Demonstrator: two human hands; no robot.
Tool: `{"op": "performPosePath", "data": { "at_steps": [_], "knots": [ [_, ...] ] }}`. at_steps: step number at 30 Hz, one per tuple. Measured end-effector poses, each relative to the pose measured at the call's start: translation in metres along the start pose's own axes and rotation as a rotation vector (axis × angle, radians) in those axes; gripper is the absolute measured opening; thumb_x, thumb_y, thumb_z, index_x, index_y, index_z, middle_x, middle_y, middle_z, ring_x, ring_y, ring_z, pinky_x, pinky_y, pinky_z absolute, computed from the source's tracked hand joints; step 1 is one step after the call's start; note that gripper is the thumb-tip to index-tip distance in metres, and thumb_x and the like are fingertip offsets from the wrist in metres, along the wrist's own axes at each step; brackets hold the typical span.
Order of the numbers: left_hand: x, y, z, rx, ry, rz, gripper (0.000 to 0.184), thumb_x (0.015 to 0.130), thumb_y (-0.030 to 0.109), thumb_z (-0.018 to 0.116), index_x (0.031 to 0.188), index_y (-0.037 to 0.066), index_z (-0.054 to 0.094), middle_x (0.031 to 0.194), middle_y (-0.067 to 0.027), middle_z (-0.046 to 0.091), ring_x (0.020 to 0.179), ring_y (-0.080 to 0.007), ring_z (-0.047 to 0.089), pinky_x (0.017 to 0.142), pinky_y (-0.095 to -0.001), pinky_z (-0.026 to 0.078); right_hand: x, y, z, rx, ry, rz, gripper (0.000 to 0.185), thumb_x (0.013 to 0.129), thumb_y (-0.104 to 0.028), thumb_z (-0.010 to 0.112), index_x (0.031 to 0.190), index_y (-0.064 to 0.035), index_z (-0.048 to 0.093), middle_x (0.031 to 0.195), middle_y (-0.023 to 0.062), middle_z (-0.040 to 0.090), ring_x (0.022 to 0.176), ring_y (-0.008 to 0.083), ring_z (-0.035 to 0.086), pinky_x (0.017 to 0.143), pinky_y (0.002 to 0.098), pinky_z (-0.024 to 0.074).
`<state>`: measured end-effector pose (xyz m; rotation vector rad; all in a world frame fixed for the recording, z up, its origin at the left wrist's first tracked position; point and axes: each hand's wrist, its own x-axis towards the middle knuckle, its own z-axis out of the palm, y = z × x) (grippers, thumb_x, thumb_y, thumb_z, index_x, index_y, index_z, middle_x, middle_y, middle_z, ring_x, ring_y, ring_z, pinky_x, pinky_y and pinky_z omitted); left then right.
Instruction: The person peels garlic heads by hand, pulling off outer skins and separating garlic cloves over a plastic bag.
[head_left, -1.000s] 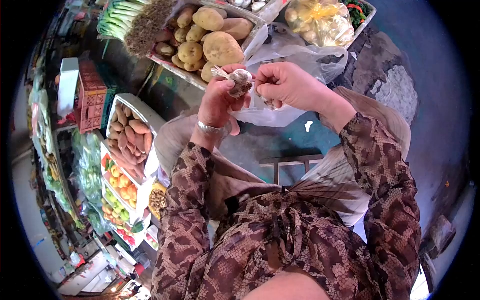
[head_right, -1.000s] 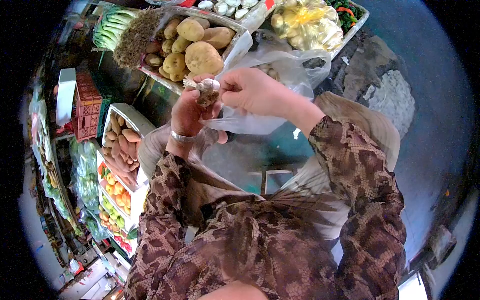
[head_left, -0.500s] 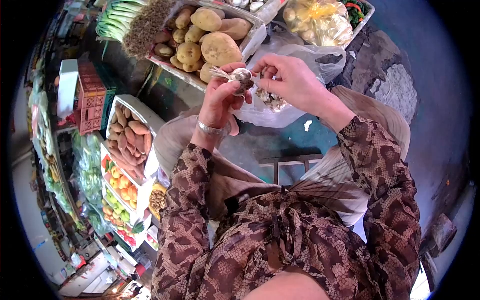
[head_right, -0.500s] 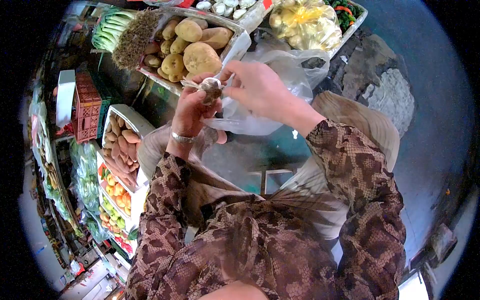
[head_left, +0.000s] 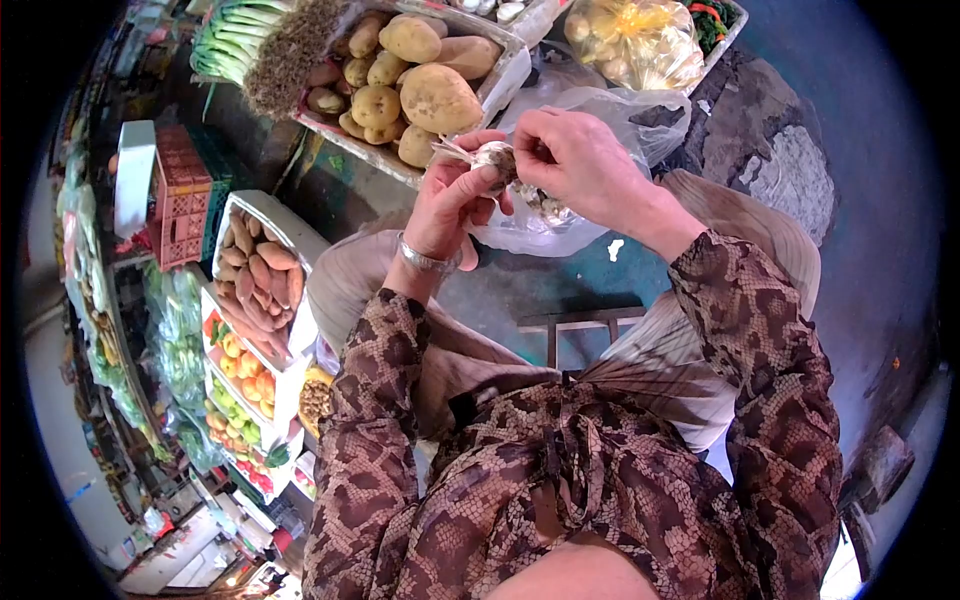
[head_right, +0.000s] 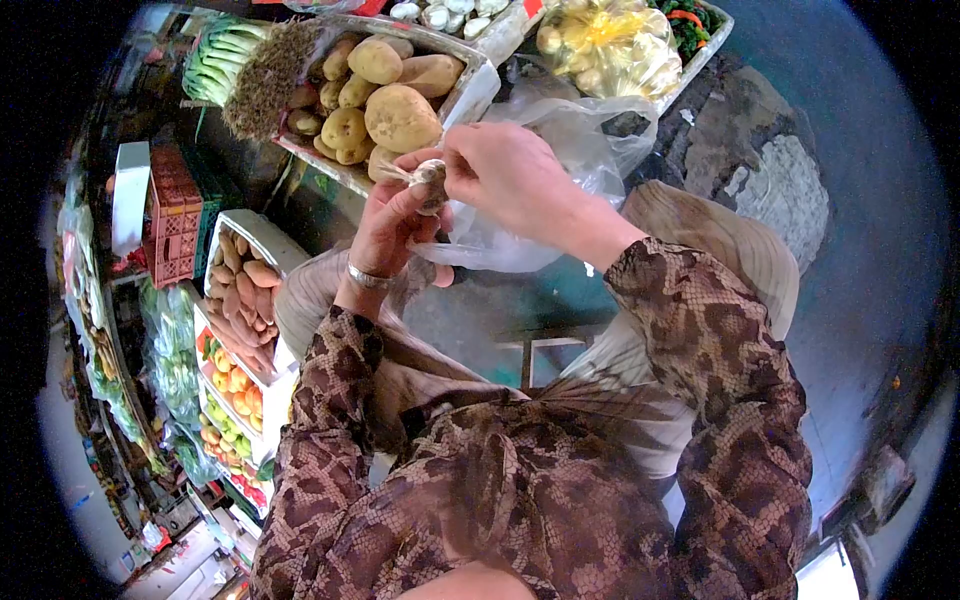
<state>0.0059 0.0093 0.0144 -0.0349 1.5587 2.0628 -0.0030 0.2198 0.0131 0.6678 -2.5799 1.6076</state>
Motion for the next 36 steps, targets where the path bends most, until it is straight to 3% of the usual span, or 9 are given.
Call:
{"op": "performPosePath", "data": {
  "at_steps": [3,9,11,14,18,20,23,26,36],
  "knots": [
    [0.002,0.001,-0.001,0.019,0.029,0.055,0.049,0.088,0.016,0.072,0.132,0.005,0.053,0.103,-0.0039,0.066,0.071,-0.0114,0.063,0.051,-0.0176,0.037,0.0,-0.001,-0.001,0.126,-0.061,0.072,0.016,0.082,-0.012,0.066,0.086,0.0015,0.057,0.077,0.0143,0.06,0.07,0.0295,0.059,0.065,0.0384,0.0463],
    [0.002,0.0,-0.002,-0.006,0.058,0.106,0.058,0.084,0.006,0.076,0.136,0.005,0.051,0.105,-0.0027,0.066,0.075,-0.0086,0.062,0.053,-0.0163,0.037,-0.002,0.008,0.004,0.23,-0.077,0.235,0.015,0.086,-0.011,0.067,0.092,0.0021,0.062,0.073,0.0076,0.061,0.065,0.0159,0.057,0.061,0.033,0.0454],
    [0.001,-0.001,-0.004,0.017,0.044,0.119,0.058,0.083,0.004,0.076,0.135,0.006,0.051,0.107,-0.0019,0.066,0.076,-0.0068,0.061,0.054,-0.0158,0.037,0.0,0.014,0.007,0.397,-0.081,0.293,0.023,0.091,-0.022,0.068,0.096,0.0003,0.066,0.067,0.007,0.061,0.053,0.0133,0.058,0.051,0.0323,0.0458],
    [0.0,0.001,0.0,0.053,0.048,0.132,0.058,0.083,0.002,0.077,0.135,0.006,0.052,0.11,-0.0012,0.066,0.079,-0.0042,0.06,0.057,-0.015,0.037,0.004,0.003,-0.002,0.429,-0.23,0.494,0.02,0.096,-0.019,0.066,0.103,0.0001,0.066,0.078,0.0006,0.064,0.064,0.0065,0.055,0.058,0.0244,0.0438],
    [0.002,-0.005,0.0,0.068,0.043,0.157,0.057,0.084,0.0,0.077,0.135,0.006,0.052,0.112,-0.0012,0.066,0.089,-0.0061,0.062,0.067,-0.017,0.046,0.003,0.005,0.003,0.459,-0.204,0.483,0.031,0.093,-0.027,0.068,0.096,0.0038,0.067,0.066,0.0046,0.06,0.055,0.0123,0.058,0.051,0.0309,0.046],
    [0.001,-0.005,0.007,0.089,0.041,0.211,0.056,0.085,-0.002,0.076,0.135,0.006,0.052,0.113,-0.0018,0.066,0.1,-0.01,0.063,0.085,-0.0229,0.052,0.002,0.01,0.006,0.541,-0.214,0.527,0.03,0.092,-0.027,0.068,0.095,0.0034,0.067,0.067,0.0048,0.062,0.058,0.0118,0.059,0.051,0.0298,0.0462],
    [0.0,-0.006,0.004,0.145,0.028,0.21,0.056,0.085,-0.003,0.076,0.134,0.005,0.052,0.114,-0.0031,0.066,0.107,-0.0138,0.063,0.096,-0.0283,0.051,0.002,0.008,0.007,0.556,-0.203,0.511,0.026,0.09,-0.023,0.067,0.094,0.0033,0.067,0.069,0.0058,0.064,0.059,0.0118,0.06,0.05,0.0289,0.0461],
    [0.0,-0.007,0.004,0.104,0.011,0.195,0.056,0.084,-0.005,0.074,0.135,0.005,0.052,0.123,-0.0058,0.064,0.113,-0.0165,0.061,0.097,-0.0307,0.051,0.001,0.008,0.007,0.641,-0.198,0.552,0.023,0.088,-0.017,0.065,0.096,0.0041,0.067,0.071,0.0067,0.066,0.062,0.0122,0.063,0.051,0.0282,0.0471],
    [0.001,-0.009,0.003,0.07,0.008,0.187,0.056,0.085,-0.004,0.073,0.135,0.004,0.051,0.123,-0.007,0.065,0.11,-0.0177,0.064,0.096,-0.0314,0.051,0.003,0.005,0.005,0.745,-0.174,0.527,0.024,0.088,-0.015,0.065,0.097,0.0067,0.066,0.08,0.009,0.069,0.065,0.013,0.067,0.056,0.0271,0.0492]
  ]
}}
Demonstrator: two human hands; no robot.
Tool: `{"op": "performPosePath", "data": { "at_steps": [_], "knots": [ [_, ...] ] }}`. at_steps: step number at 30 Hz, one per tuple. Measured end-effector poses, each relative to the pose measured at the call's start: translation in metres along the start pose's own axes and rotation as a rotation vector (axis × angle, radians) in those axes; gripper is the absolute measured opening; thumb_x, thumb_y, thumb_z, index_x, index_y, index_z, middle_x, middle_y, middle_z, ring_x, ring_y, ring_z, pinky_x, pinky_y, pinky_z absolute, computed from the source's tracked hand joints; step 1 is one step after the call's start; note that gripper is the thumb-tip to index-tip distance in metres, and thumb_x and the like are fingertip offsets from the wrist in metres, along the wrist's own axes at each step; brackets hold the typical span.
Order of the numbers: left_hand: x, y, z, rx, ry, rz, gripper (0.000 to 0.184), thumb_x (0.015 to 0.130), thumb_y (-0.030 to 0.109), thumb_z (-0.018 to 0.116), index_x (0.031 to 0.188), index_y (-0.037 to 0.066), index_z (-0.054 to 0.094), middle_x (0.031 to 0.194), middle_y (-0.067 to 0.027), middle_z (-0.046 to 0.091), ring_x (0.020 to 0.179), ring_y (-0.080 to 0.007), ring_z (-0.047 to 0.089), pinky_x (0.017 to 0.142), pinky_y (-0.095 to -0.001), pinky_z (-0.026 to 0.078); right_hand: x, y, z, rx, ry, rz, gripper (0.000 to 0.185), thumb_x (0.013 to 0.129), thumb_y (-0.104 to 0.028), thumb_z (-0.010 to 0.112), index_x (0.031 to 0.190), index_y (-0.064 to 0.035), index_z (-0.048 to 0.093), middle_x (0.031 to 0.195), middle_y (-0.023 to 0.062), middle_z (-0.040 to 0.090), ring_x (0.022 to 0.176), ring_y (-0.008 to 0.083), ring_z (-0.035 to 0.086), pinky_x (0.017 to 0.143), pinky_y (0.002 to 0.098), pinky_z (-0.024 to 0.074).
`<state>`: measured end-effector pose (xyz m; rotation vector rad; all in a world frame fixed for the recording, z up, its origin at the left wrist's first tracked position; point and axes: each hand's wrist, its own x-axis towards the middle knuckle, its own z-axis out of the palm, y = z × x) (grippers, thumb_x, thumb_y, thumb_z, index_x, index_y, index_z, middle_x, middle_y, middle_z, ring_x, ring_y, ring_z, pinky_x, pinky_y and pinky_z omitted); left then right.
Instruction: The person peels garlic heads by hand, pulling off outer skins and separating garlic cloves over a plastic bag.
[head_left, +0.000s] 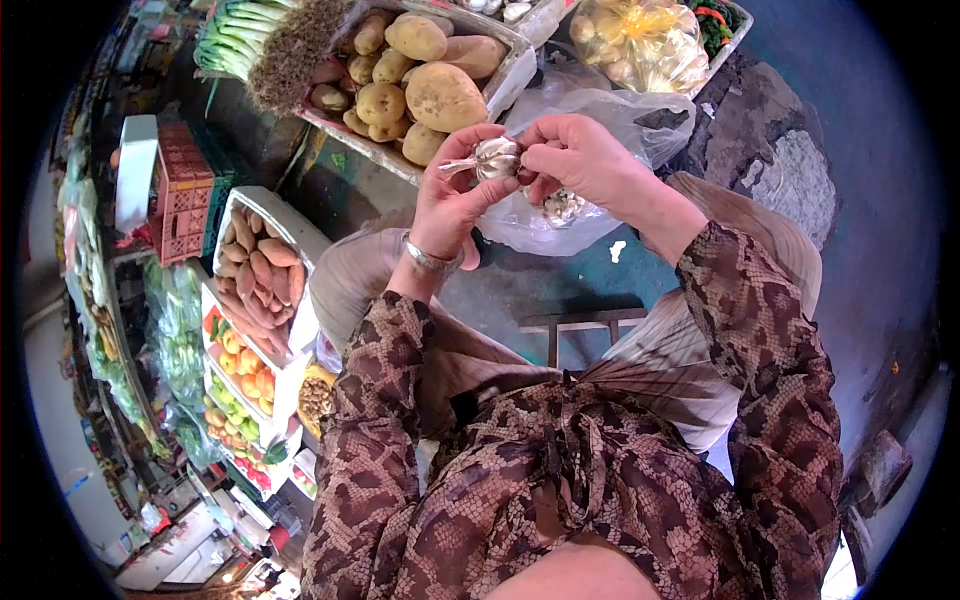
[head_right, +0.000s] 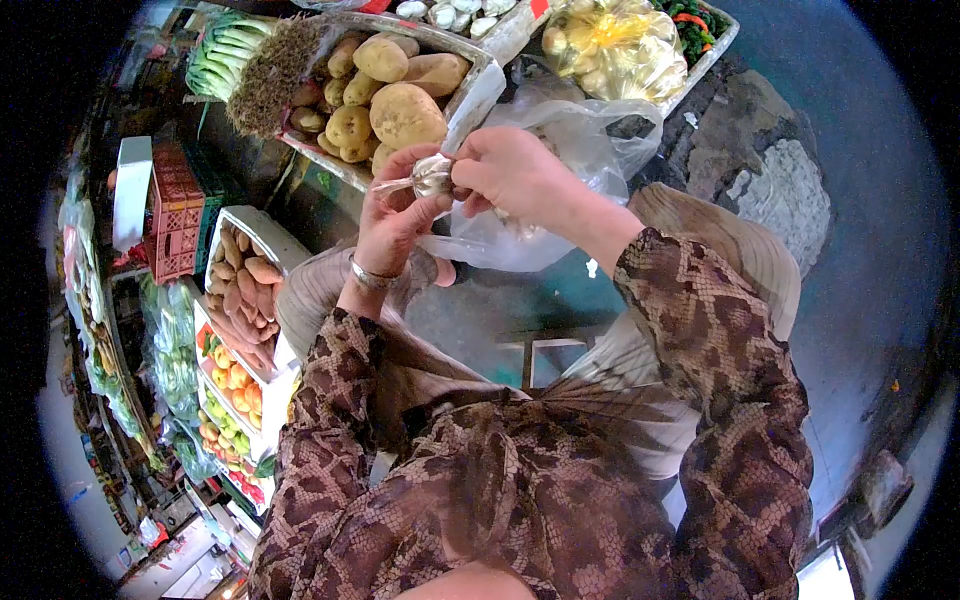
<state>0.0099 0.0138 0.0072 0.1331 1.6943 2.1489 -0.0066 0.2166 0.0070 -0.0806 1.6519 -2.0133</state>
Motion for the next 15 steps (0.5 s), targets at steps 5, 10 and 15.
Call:
{"op": "performPosePath", "data": {
  "at_steps": [5,10,15],
  "knots": [
    [-0.0018,0.0024,0.0041,0.091,-0.005,0.044,0.054,0.084,-0.004,0.076,0.133,0.004,0.053,0.115,-0.0048,0.066,0.107,-0.015,0.064,0.095,-0.0294,0.053,0.0,0.0007,0.0013,-0.035,0.023,0.053,0.021,0.088,-0.016,0.066,0.094,0.0043,0.066,0.077,0.0073,0.068,0.065,0.0124,0.067,0.056,0.0264,0.0491],
    [-0.0017,0.0026,0.0055,0.043,0.003,0.023,0.054,0.084,-0.006,0.075,0.132,0.004,0.053,0.115,-0.005,0.066,0.107,-0.0153,0.064,0.095,-0.0295,0.053,-0.0002,0.0025,-0.0024,-0.03,-0.004,0.032,0.02,0.087,-0.015,0.067,0.093,0.0038,0.065,0.077,0.007,0.067,0.067,0.0133,0.067,0.057,0.0266,0.0495],
    [-0.0007,0.0029,0.0036,-0.027,-0.011,-0.02,0.054,0.085,-0.006,0.074,0.133,0.004,0.052,0.116,-0.0055,0.066,0.108,-0.0157,0.064,0.095,-0.0299,0.053,-0.0002,0.0035,-0.0021,0.0,-0.001,-0.008,0.018,0.087,-0.012,0.064,0.092,0.0044,0.064,0.08,0.0086,0.068,0.068,0.014,0.068,0.058,0.0269,0.0508]
  ]
}}
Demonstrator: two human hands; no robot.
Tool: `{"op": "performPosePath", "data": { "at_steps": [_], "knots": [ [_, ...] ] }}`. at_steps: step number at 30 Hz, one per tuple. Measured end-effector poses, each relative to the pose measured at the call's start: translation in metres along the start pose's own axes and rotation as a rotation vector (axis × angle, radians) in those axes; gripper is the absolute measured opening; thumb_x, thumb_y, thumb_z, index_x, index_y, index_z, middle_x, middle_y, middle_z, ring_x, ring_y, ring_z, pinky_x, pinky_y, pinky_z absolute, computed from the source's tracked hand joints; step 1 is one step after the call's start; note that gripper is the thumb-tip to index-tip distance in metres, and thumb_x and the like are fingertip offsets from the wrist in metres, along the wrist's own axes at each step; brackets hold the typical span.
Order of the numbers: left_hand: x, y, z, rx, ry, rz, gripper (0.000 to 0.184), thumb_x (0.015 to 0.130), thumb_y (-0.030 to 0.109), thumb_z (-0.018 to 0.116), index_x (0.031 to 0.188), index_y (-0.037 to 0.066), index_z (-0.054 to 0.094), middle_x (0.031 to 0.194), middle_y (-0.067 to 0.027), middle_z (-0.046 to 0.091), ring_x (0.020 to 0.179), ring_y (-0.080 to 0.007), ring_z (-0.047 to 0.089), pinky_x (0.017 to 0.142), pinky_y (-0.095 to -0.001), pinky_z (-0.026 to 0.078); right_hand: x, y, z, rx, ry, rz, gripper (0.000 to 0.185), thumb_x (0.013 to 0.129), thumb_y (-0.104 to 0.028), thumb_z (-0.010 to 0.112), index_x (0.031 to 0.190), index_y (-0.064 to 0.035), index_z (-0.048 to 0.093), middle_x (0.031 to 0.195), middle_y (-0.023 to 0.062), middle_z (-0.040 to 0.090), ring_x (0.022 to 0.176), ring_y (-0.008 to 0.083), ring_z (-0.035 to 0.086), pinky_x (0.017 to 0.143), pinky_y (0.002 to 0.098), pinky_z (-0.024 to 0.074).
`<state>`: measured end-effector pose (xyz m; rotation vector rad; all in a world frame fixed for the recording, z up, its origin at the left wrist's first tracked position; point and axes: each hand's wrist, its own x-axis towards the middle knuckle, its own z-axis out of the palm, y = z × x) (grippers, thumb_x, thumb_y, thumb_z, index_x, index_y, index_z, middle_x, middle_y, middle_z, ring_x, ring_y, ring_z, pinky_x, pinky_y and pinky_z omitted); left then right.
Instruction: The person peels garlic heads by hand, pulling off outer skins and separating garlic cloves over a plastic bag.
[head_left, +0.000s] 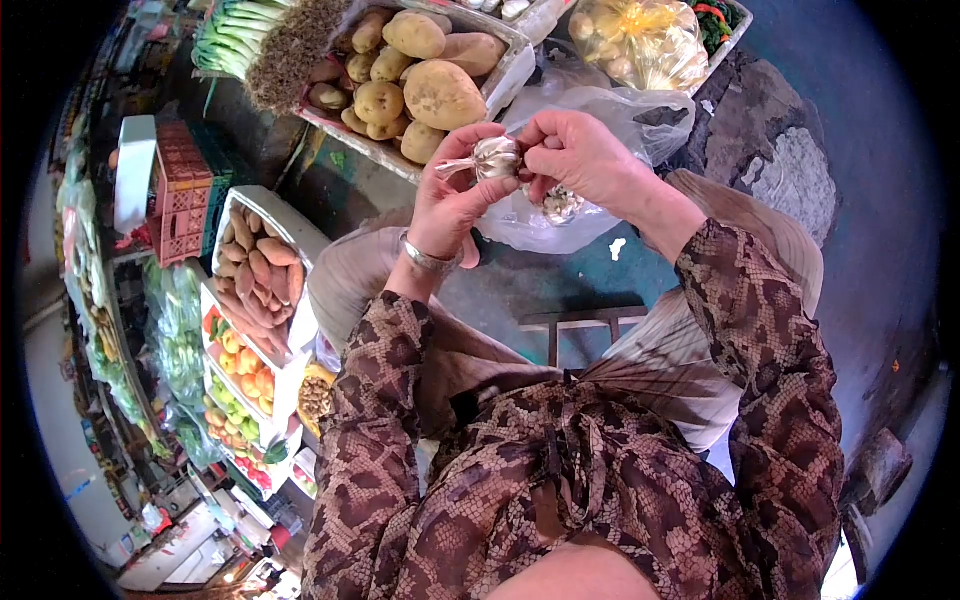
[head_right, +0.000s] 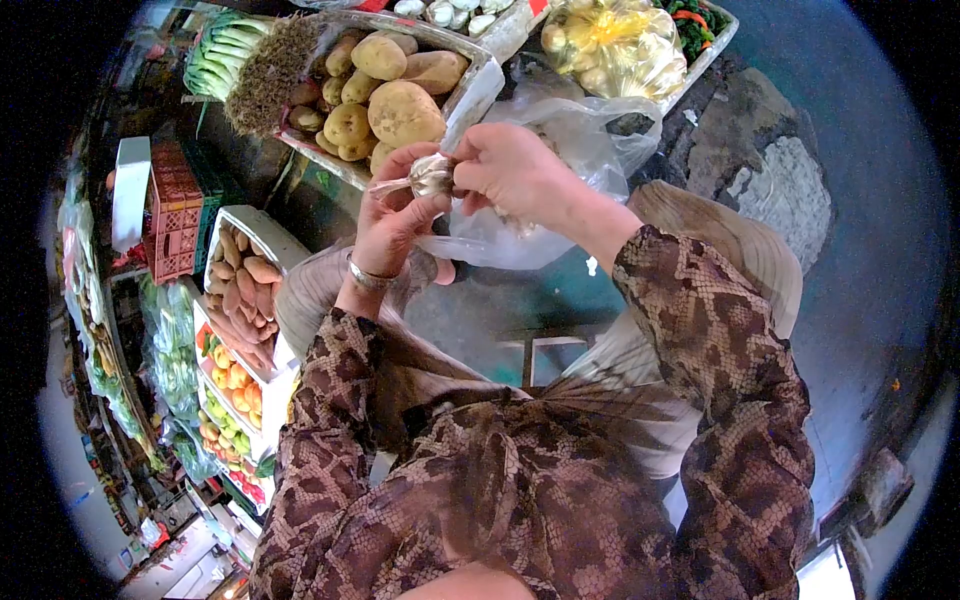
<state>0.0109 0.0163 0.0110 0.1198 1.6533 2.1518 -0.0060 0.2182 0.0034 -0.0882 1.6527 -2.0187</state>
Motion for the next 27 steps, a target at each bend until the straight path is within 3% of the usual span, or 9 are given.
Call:
{"op": "performPosePath", "data": {
  "at_steps": [5,12,18,20,21,23,27],
  "knots": [
    [0.0,-0.001,0.0,-0.011,-0.003,0.009,0.055,0.085,-0.004,0.075,0.134,0.005,0.052,0.115,-0.0052,0.067,0.107,-0.0151,0.064,0.095,-0.0291,0.052,-0.001,-0.008,-0.001,0.022,-0.009,0.075,0.018,0.088,-0.01,0.064,0.095,0.0061,0.063,0.083,0.0094,0.068,0.069,0.0143,0.068,0.062,0.0264,0.0525],
    [0.001,-0.003,0.001,0.014,0.017,0.017,0.054,0.084,-0.004,0.076,0.132,0.005,0.053,0.115,-0.0042,0.066,0.106,-0.0141,0.064,0.094,-0.0283,0.052,-0.004,-0.004,0.003,0.007,0.004,0.018,0.021,0.087,-0.013,0.066,0.095,0.0061,0.063,0.08,0.0083,0.067,0.069,0.0129,0.066,0.06,0.0272,0.0506],
    [-0.001,0.001,0.004,0.0,0.005,-0.005,0.053,0.084,-0.004,0.076,0.131,0.005,0.054,0.113,-0.0027,0.065,0.104,-0.0129,0.063,0.091,-0.0268,0.052,-0.002,-0.005,-0.001,-0.101,-0.045,0.019,0.015,0.092,-0.005,0.06,0.104,0.0044,0.059,0.085,0.0073,0.068,0.069,0.0114,0.066,0.062,0.0244,0.0505],
    [-0.001,0.002,0.007,-0.022,0.03,-0.013,0.054,0.083,-0.002,0.077,0.132,0.006,0.054,0.108,-0.0014,0.066,0.096,-0.0104,0.064,0.08,-0.0229,0.052,-0.001,-0.005,-0.001,-0.119,-0.027,0.019,0.014,0.092,-0.003,0.058,0.104,0.0047,0.059,0.085,0.0073,0.067,0.069,0.0115,0.065,0.062,0.0242,0.0504],
    [-0.001,0.001,0.006,-0.023,0.031,-0.013,0.054,0.083,-0.002,0.077,0.132,0.006,0.054,0.108,-0.0014,0.066,0.096,-0.0104,0.064,0.08,-0.0229,0.052,-0.001,-0.004,-0.001,-0.12,-0.027,0.02,0.014,0.092,-0.003,0.058,0.104,0.0047,0.059,0.085,0.0073,0.067,0.069,0.0115,0.065,0.062,0.0242,0.0504],
    [0.0,0.0,0.002,0.053,0.059,-0.039,0.055,0.083,0.003,0.078,0.132,0.007,0.054,0.102,0.0002,0.067,0.083,-0.0075,0.063,0.063,-0.0184,0.045,-0.001,-0.002,-0.001,-0.078,-0.004,0.014,0.017,0.087,-0.009,0.061,0.097,0.0046,0.063,0.079,0.0071,0.067,0.068,0.0128,0.066,0.059,0.028,0.0487],
    [0.001,0.002,0.001,0.023,0.085,-0.047,0.055,0.082,0.005,0.079,0.131,0.008,0.054,0.098,0.0008,0.067,0.074,-0.0061,0.061,0.054,-0.0165,0.036,-0.004,-0.01,-0.002,-0.089,0.012,0.034,0.017,0.088,-0.01,0.06,0.097,0.0045,0.064,0.08,0.0063,0.067,0.068,0.0128,0.066,0.06,0.0279,0.0497]
  ]
}}
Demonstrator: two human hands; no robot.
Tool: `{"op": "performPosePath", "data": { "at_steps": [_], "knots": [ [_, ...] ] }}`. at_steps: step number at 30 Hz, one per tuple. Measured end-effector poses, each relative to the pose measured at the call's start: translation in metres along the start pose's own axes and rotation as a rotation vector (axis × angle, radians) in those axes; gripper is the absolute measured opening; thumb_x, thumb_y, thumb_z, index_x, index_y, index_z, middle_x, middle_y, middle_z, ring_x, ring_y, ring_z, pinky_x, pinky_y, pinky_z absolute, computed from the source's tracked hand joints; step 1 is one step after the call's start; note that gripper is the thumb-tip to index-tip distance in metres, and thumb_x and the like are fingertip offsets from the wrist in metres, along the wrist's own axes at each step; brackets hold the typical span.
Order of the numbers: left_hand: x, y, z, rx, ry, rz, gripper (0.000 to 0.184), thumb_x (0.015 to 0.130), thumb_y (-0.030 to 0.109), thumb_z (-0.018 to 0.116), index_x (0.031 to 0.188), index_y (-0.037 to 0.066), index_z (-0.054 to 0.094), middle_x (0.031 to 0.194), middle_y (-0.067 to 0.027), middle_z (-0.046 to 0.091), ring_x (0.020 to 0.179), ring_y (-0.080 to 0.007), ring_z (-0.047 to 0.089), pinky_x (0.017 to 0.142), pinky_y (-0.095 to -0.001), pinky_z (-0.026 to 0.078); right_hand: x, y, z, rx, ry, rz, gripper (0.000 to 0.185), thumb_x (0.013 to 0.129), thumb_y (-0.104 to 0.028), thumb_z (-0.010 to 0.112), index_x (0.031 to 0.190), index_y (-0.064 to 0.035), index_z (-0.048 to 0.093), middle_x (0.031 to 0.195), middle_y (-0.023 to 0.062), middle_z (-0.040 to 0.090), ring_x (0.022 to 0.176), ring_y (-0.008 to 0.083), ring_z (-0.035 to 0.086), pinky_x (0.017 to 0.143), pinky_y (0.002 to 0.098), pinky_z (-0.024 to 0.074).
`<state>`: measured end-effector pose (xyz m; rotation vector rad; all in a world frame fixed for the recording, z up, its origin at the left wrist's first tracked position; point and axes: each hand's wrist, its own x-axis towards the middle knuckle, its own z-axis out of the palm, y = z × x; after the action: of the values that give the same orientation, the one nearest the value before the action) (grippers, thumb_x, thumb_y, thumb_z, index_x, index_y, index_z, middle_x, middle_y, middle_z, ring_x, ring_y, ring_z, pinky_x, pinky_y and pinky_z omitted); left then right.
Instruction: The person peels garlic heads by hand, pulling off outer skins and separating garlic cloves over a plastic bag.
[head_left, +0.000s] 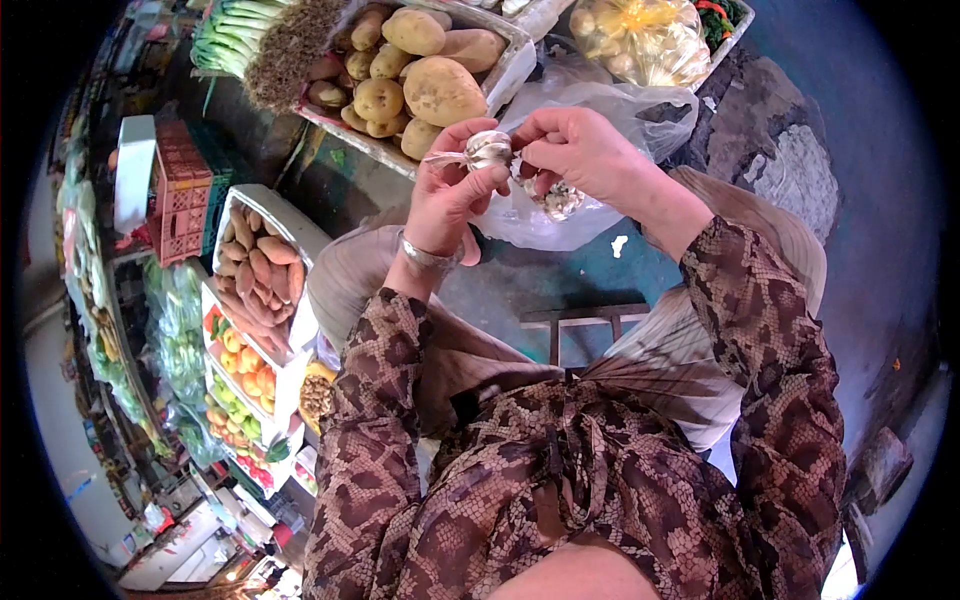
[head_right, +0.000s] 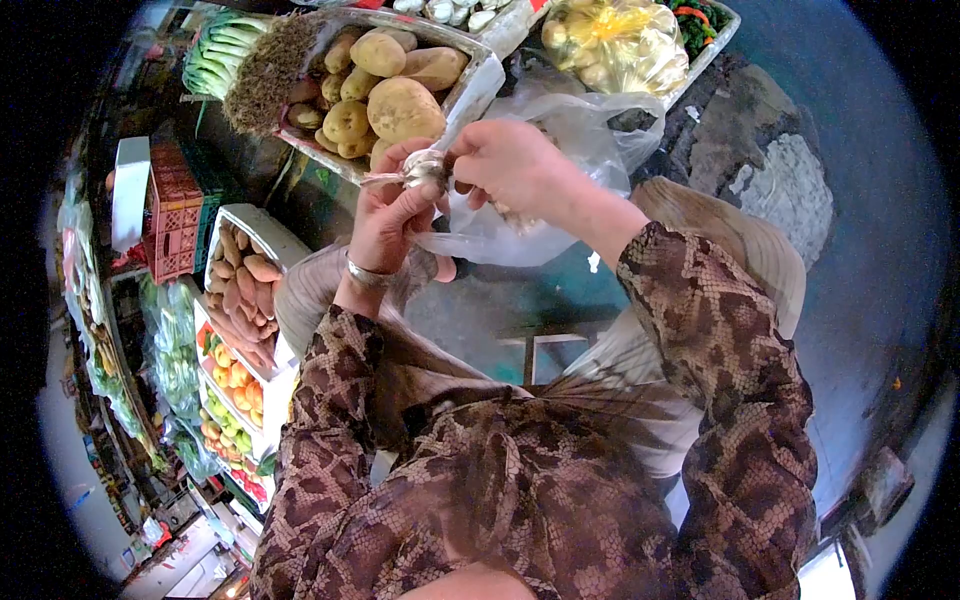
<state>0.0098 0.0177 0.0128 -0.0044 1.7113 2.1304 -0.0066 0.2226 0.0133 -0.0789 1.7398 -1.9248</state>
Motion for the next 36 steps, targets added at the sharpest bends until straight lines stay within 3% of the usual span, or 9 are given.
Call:
{"op": "performPosePath", "data": {
  "at_steps": [3,14,18,21,24,26,27,29,36],
  "knots": [
    [0.001,0.001,0.0,-0.032,0.017,-0.005,0.054,0.083,0.006,0.079,0.13,0.007,0.054,0.098,-0.0003,0.067,0.072,-0.0072,0.061,0.052,-0.0164,0.037,-0.001,-0.004,-0.004,-0.116,0.023,0.017,0.019,0.094,-0.009,0.057,0.104,0.0039,0.065,0.084,0.0042,0.066,0.069,0.0104,0.063,0.064,0.0249,0.05],
    [0.003,-0.004,-0.002,-0.051,0.027,-0.003,0.052,0.084,0.005,0.078,0.13,0.006,0.054,0.095,-0.0015,0.068,0.067,-0.0083,0.062,0.049,-0.0158,0.036,-0.005,-0.01,-0.005,-0.186,0.008,-0.045,0.015,0.096,-0.013,0.062,0.093,0.0011,0.066,0.077,0.0003,0.062,0.065,0.0071,0.059,0.058,0.023,0.047],
    [0.004,-0.005,0.0,-0.025,0.034,-0.005,0.052,0.084,0.004,0.078,0.13,0.006,0.054,0.095,-0.0003,0.068,0.067,-0.008,0.062,0.05,-0.0159,0.037,-0.006,-0.006,-0.007,-0.234,0.019,-0.063,0.015,0.095,-0.012,0.061,0.096,0.0023,0.066,0.078,0.0016,0.063,0.068,0.0078,0.06,0.061,0.0241,0.0479],
    [0.003,-0.005,-0.001,0.023,0.037,0.009,0.052,0.084,0.004,0.078,0.131,0.006,0.055,0.095,0.0017,0.067,0.067,-0.0067,0.06,0.051,-0.0162,0.036,-0.003,0.002,-0.009,-0.452,0.134,-0.25,0.017,0.094,-0.012,0.062,0.099,0.0031,0.066,0.079,0.0033,0.064,0.071,0.0094,0.06,0.065,0.0263,0.0486],
    [0.002,-0.008,-0.001,0.062,0.009,0.0,0.053,0.083,0.002,0.078,0.131,0.006,0.055,0.101,0.0012,0.067,0.079,-0.0069,0.062,0.062,-0.0173,0.045,-0.006,-0.003,-0.009,-0.501,0.178,-0.273,0.019,0.093,-0.014,0.063,0.102,0.0021,0.067,0.081,0.0046,0.066,0.073,0.0112,0.06,0.067,0.0279,0.0488],
    [0.001,-0.009,0.005,0.0,-0.053,0.058,0.054,0.083,-0.001,0.078,0.131,0.005,0.055,0.11,-0.0005,0.064,0.095,-0.0084,0.062,0.079,-0.0211,0.051,-0.007,-0.006,-0.008,-0.441,0.123,-0.158,0.02,0.093,-0.016,0.065,0.102,0.0013,0.067,0.08,0.0043,0.065,0.073,0.0111,0.06,0.068,0.0285,0.0488],
    [0.001,-0.009,0.004,-0.001,-0.053,0.058,0.054,0.083,-0.001,0.078,0.131,0.005,0.055,0.11,-0.0005,0.064,0.095,-0.0084,0.062,0.079,-0.0211,0.051,-0.006,-0.005,-0.008,-0.442,0.123,-0.158,0.02,0.093,-0.016,0.065,0.102,0.0013,0.067,0.08,0.0043,0.065,0.073,0.0111,0.06,0.068,0.0285,0.0488],
    [0.0,-0.011,0.001,0.133,-0.092,0.099,0.058,0.082,0.0,0.078,0.134,0.006,0.054,0.114,-0.0011,0.066,0.102,-0.0111,0.062,0.088,-0.0258,0.051,-0.004,-0.002,-0.009,-0.42,0.1,-0.086,0.027,0.088,-0.025,0.066,0.096,0.0009,0.069,0.083,0.0154,0.07,0.079,0.026,0.069,0.073,0.0383,0.0527],
    [-0.002,-0.01,0.004,0.164,-0.101,0.065,0.056,0.083,-0.002,0.077,0.134,0.006,0.054,0.114,-0.0015,0.067,0.104,-0.012,0.063,0.091,-0.027,0.051,0.001,0.006,-0.009,-0.279,0.059,-0.069,0.022,0.088,-0.017,0.064,0.09,0.0042,0.066,0.076,0.0103,0.068,0.067,0.0179,0.068,0.063,0.0343,0.0532]
  ]
}}
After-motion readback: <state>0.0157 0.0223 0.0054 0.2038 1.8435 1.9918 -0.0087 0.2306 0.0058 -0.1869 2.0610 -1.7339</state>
